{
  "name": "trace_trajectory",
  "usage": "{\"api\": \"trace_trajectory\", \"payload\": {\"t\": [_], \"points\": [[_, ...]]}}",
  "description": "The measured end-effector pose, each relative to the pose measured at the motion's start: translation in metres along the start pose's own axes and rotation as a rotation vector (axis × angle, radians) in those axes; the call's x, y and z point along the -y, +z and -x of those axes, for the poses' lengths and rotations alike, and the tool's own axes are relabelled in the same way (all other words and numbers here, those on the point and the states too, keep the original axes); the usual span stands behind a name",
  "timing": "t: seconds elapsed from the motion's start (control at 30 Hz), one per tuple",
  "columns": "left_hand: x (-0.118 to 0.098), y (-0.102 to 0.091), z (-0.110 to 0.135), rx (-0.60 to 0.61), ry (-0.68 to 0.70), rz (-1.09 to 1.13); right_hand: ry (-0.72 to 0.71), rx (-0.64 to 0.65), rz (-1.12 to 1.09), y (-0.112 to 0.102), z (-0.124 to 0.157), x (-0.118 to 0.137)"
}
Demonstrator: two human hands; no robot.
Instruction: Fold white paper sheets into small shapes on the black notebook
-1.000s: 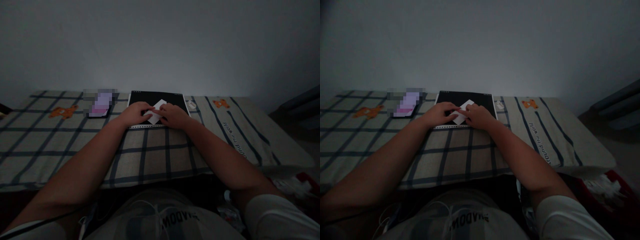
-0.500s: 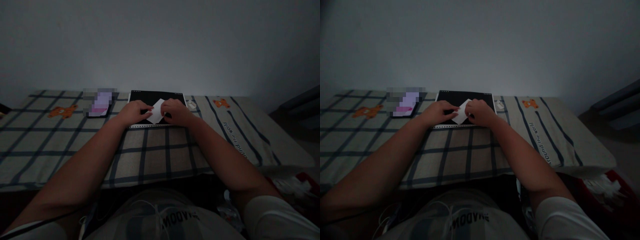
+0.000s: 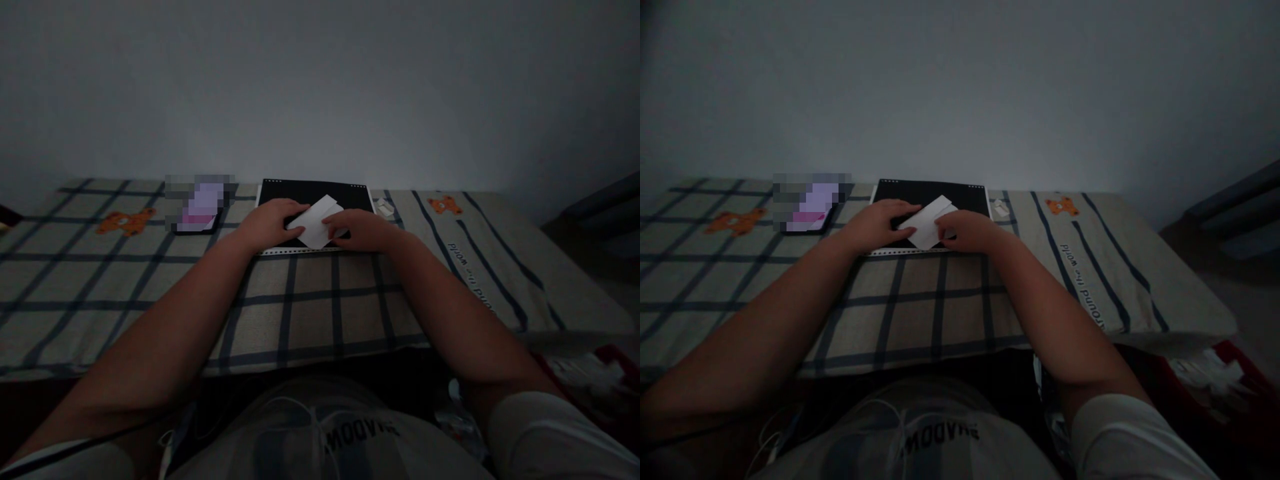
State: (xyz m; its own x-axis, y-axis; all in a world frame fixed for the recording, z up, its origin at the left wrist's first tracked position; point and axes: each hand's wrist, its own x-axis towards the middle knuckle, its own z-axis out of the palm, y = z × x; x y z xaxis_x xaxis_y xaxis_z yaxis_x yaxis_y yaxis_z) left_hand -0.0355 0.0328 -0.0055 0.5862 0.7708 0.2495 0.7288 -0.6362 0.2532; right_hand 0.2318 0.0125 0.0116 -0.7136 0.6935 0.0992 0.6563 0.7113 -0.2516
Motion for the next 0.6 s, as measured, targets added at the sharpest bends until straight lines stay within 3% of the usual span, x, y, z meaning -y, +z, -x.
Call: {"api": "trace_trajectory", "payload": {"t": [0.37, 0.6], "points": [[-0.0095, -0.0025, 0.001, 0.011, -0.021, -0.111, 0.005, 0.033, 0.002, 0.0079, -0.0017, 0.0035], [-0.0074, -0.0041, -0.0008, 0.056, 0.092, -0.082, 0.018, 0.015, -0.01, 0.0102, -0.0033, 0.0044]]}}
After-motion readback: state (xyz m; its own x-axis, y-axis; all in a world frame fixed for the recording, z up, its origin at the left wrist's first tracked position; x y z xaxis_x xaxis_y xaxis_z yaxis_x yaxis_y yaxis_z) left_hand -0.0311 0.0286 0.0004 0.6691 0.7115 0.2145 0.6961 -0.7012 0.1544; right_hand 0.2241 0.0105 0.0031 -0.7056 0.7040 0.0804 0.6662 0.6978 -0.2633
